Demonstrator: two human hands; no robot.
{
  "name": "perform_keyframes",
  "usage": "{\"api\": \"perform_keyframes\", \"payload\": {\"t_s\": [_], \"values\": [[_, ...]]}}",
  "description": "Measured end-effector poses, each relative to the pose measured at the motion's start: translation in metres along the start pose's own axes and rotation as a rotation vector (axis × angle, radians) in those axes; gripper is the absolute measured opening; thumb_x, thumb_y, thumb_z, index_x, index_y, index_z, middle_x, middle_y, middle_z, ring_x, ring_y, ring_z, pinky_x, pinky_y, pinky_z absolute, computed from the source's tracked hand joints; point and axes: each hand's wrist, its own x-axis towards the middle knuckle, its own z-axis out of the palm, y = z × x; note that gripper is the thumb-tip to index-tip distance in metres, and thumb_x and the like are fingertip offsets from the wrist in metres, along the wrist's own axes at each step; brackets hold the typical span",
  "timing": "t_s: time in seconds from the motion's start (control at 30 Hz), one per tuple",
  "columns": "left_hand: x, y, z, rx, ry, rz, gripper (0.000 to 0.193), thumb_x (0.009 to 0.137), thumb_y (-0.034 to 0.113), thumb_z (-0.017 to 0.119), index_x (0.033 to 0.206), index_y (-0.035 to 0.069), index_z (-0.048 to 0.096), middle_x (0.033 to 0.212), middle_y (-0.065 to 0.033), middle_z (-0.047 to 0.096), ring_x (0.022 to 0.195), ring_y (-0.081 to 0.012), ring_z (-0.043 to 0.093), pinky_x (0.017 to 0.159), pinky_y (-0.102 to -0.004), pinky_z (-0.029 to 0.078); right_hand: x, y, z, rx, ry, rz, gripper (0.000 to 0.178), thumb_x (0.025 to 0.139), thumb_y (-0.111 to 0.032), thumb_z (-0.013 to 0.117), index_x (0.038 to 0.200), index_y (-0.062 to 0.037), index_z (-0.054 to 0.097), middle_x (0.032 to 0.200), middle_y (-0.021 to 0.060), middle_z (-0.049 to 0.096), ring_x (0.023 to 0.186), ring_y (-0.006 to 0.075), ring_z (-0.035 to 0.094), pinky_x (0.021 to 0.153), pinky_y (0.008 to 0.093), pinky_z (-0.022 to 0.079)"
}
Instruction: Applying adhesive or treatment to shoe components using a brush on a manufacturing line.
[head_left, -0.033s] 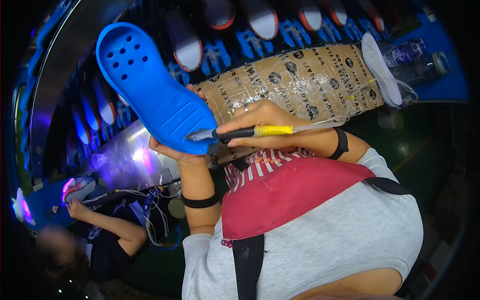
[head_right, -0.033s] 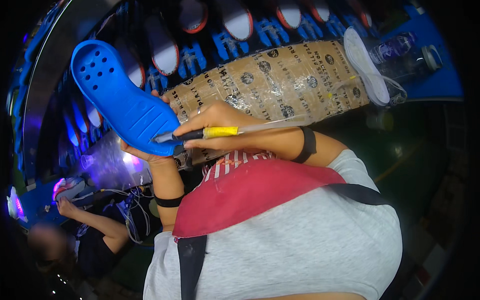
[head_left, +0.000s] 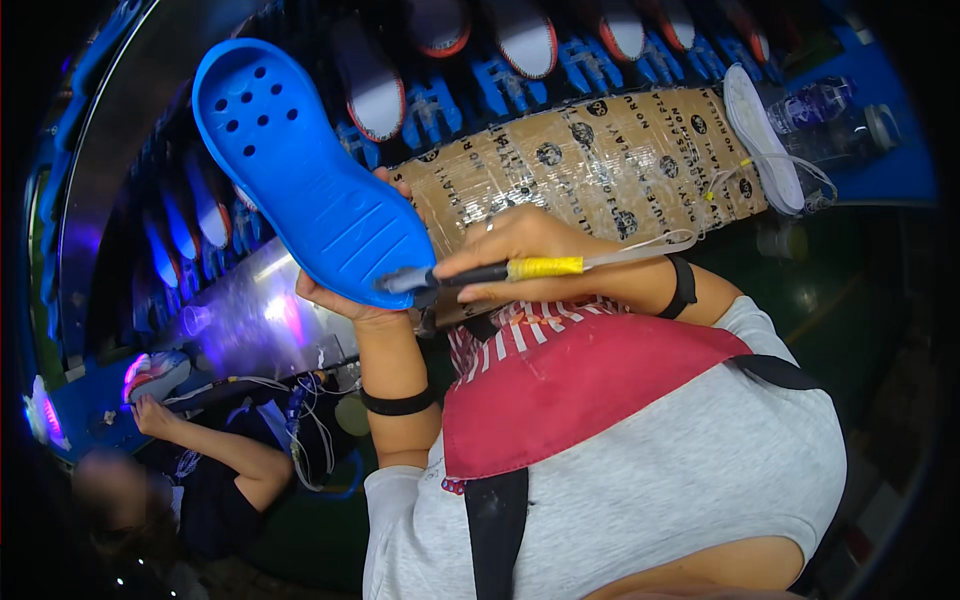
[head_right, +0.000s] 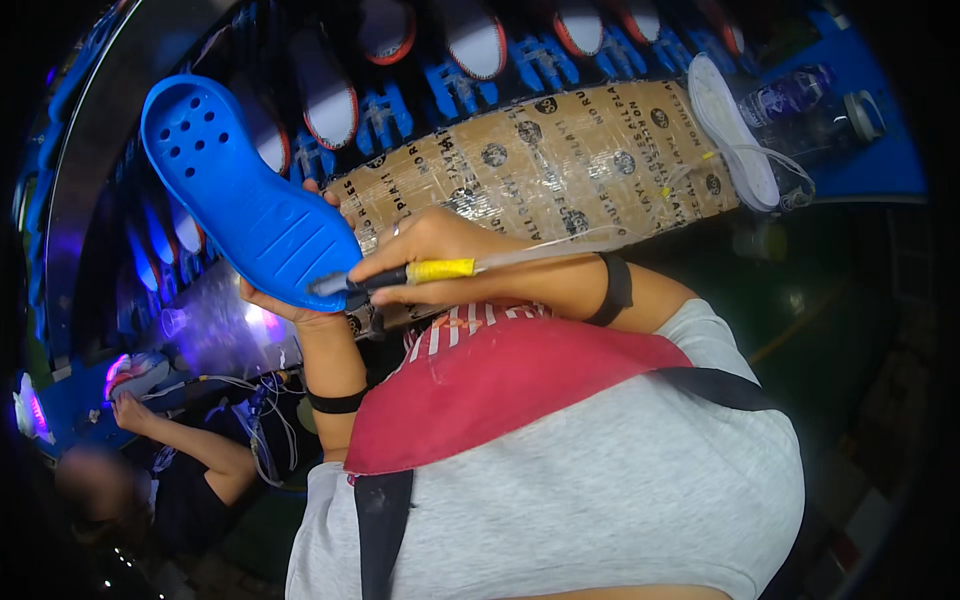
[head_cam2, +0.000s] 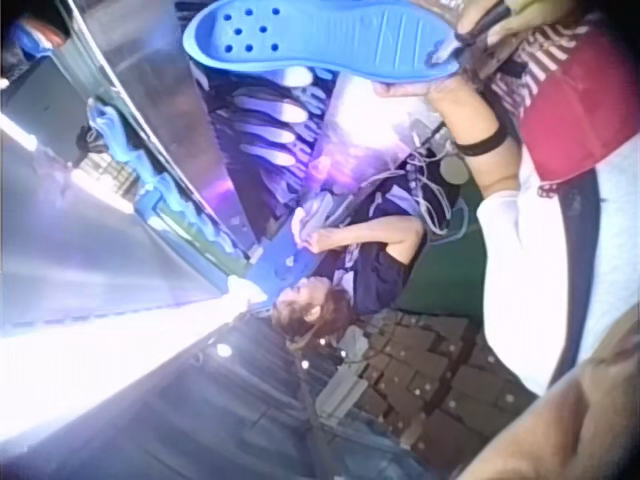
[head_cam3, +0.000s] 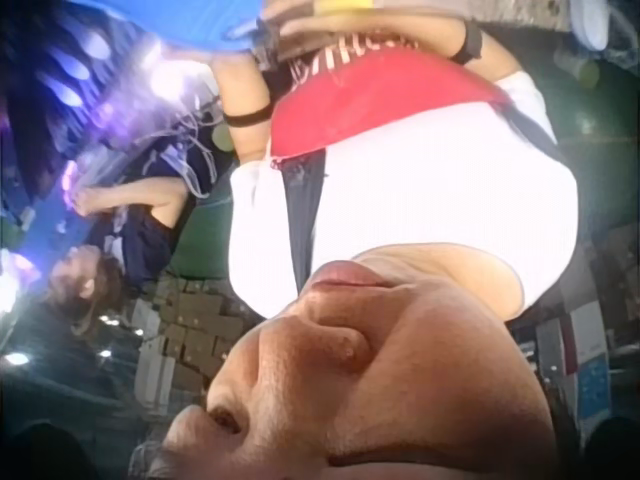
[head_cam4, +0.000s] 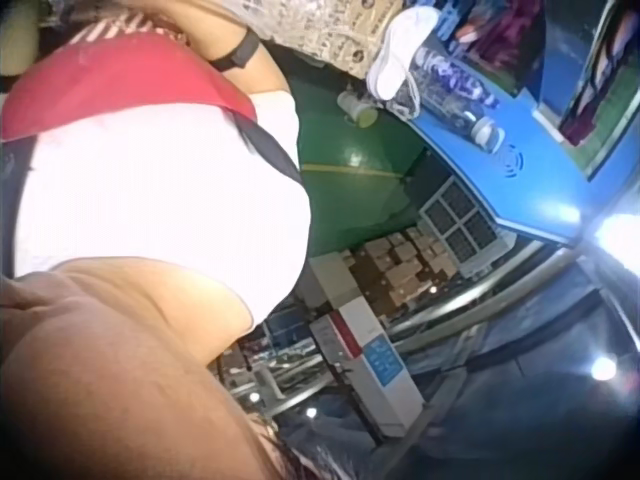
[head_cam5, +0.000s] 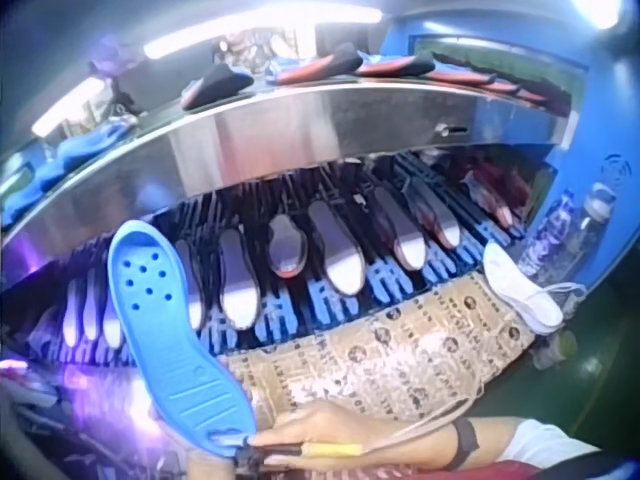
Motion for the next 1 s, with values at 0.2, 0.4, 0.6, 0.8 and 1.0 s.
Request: {"api": "perform_keyframes", "payload": {"t_s": [0.2, 0.4, 0.6, 0.8, 1.0], "values": [[0.003, 0.011, -0.004, -0.033, -0.131, -0.075, 0.098, 0.068, 0.062, 0.060, 0.140, 0.004, 0.027, 0.131, -0.0330, 0.036, 0.109, -0.0476, 0.048, 0.086, -0.0537, 0.048, -0.002, 0.000, -0.014, 0.056, -0.360, 0.125, 0.028, 0.077, -0.020, 0.071, 0.102, -0.0080, 0.069, 0.089, 0.0128, 0.068, 0.074, 0.0221, 0.065, 0.067, 0.0298, 0.049], [0.006, 0.017, 0.001, -0.044, -0.107, -0.256, 0.089, 0.074, 0.059, 0.052, 0.139, 0.002, 0.029, 0.128, -0.0320, 0.041, 0.107, -0.0474, 0.051, 0.088, -0.0567, 0.046, 0.002, -0.003, -0.008, -0.096, -0.190, -0.062, 0.026, 0.077, -0.018, 0.070, 0.102, -0.0082, 0.068, 0.085, 0.0127, 0.068, 0.071, 0.0256, 0.064, 0.064, 0.0327, 0.050], [0.009, 0.019, 0.004, 0.137, 0.106, -0.438, 0.081, 0.080, 0.053, 0.046, 0.137, -0.002, 0.031, 0.126, -0.0361, 0.042, 0.106, -0.0474, 0.053, 0.085, -0.0518, 0.049, 0.002, -0.002, -0.017, -0.036, -0.306, -0.165, 0.024, 0.079, -0.020, 0.068, 0.100, -0.0087, 0.067, 0.077, 0.0114, 0.065, 0.067, 0.0289, 0.062, 0.062, 0.0341, 0.050], [0.019, 0.022, -0.001, 0.191, 0.194, -0.541, 0.065, 0.083, 0.042, 0.048, 0.132, 0.000, 0.041, 0.123, -0.0222, 0.053, 0.106, -0.0335, 0.058, 0.088, -0.0444, 0.050, 0.002, 0.001, -0.011, -0.241, -0.300, -0.195, 0.024, 0.078, -0.019, 0.070, 0.101, -0.0122, 0.067, 0.074, 0.0118, 0.065, 0.066, 0.0292, 0.062, 0.060, 0.0350, 0.050], [0.023, 0.030, -0.002, 0.292, 0.285, -0.685, 0.059, 0.082, 0.040, 0.053, 0.127, 0.003, 0.048, 0.117, -0.0186, 0.058, 0.100, -0.0287, 0.061, 0.086, -0.0393, 0.051, -0.001, 0.000, -0.009, -0.226, -0.219, -0.178, 0.021, 0.076, -0.015, 0.067, 0.097, -0.0134, 0.068, 0.067, 0.0095, 0.061, 0.062, 0.0270, 0.060, 0.057, 0.0348, 0.049]]}}
